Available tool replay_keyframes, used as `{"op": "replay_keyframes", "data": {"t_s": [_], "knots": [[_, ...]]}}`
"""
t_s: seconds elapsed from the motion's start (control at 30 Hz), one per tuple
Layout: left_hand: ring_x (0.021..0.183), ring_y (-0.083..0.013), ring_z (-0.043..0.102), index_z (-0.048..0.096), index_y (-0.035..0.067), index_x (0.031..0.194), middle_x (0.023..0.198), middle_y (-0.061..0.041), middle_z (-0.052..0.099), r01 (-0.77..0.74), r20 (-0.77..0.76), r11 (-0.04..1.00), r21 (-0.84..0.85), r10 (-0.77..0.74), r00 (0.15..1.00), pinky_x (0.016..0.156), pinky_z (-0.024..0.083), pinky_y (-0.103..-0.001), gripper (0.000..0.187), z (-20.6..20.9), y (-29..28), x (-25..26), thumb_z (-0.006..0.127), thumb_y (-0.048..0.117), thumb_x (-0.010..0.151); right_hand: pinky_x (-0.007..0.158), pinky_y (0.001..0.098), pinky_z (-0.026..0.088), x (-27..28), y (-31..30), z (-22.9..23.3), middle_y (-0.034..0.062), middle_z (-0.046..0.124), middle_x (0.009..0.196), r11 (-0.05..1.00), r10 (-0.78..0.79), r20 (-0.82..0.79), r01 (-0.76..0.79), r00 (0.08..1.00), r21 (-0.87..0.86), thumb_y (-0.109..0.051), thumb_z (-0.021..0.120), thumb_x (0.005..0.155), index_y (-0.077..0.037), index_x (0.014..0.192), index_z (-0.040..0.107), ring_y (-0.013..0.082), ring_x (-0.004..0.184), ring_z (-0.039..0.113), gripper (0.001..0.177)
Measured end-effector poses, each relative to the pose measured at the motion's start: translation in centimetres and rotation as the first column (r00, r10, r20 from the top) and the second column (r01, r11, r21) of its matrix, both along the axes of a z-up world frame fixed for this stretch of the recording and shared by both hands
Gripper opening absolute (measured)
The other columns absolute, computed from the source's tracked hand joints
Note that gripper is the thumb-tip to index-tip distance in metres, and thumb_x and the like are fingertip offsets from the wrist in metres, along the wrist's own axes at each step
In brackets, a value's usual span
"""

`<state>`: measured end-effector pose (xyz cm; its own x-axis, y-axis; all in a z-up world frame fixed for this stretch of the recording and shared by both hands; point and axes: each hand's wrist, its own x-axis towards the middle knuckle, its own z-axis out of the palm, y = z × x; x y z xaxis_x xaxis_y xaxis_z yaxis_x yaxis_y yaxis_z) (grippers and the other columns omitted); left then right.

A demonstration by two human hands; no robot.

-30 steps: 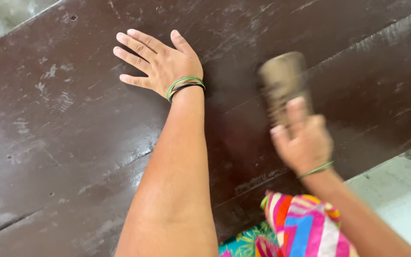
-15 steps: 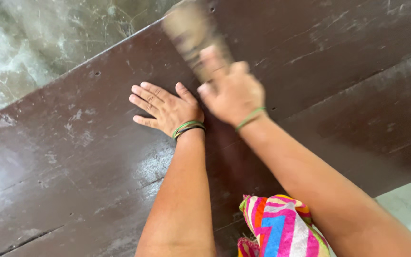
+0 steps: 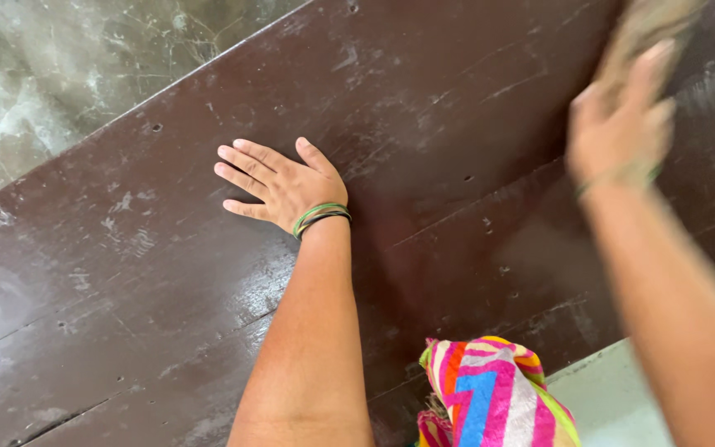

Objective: The person scrubs a dark wooden table surface with a handheld brush, moving the brush back and forth across the tabletop while keeping the left hand on the surface for stability. The person continues scrubbing different sections of the table throughout the clip.

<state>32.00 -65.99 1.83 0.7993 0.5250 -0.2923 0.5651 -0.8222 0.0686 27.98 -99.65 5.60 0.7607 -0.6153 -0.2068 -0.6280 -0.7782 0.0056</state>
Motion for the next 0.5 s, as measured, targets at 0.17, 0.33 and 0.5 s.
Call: {"op": "replay_keyframes", "data": {"t_s": [0.17,0.33,0.5], "knots": [[0.157,-0.0372,0.001,0.014,-0.005,0.160,0.170,-0.020,0.006,0.015,0.014,1.000,0.005,-0.015,1.000,0.121,0.004,-0.067,0.082,0.3,0.0,-0.1,0.037,0.050,0.105,0.068,0.0549,0.054,-17.6,18.3,0.8,0.0310,0.056,0.102,0.925,0.273,0.003,-0.263,0.962,0.273,-0.048,0.061,0.088,-0.020,0.156,0.036,0.0470,0.078,0.064,0.078],[0.159,-0.0349,-0.001,0.012,-0.001,0.163,0.172,-0.016,0.003,-0.003,0.001,1.000,-0.027,0.003,1.000,0.123,0.005,-0.067,0.082,0.4,0.0,-0.1,0.039,0.052,0.107,0.058,0.0558,0.052,-27.6,13.5,-0.4,0.0266,0.058,0.089,0.870,0.451,0.074,-0.456,0.889,0.189,-0.052,0.068,0.075,-0.026,0.146,0.051,0.0476,0.067,0.060,0.077],[0.159,-0.0412,-0.006,0.008,0.024,0.167,0.174,-0.009,-0.003,0.055,-0.040,0.989,-0.134,-0.061,0.997,0.122,0.002,-0.071,0.069,2.3,0.2,-0.5,0.034,0.051,0.109,0.085,0.0613,0.048,-25.8,-5.6,-1.6,0.0401,0.052,0.122,0.984,-0.178,0.069,0.177,0.982,0.014,-0.043,0.059,0.107,-0.014,0.172,0.018,0.0541,0.100,0.059,0.082]]}}
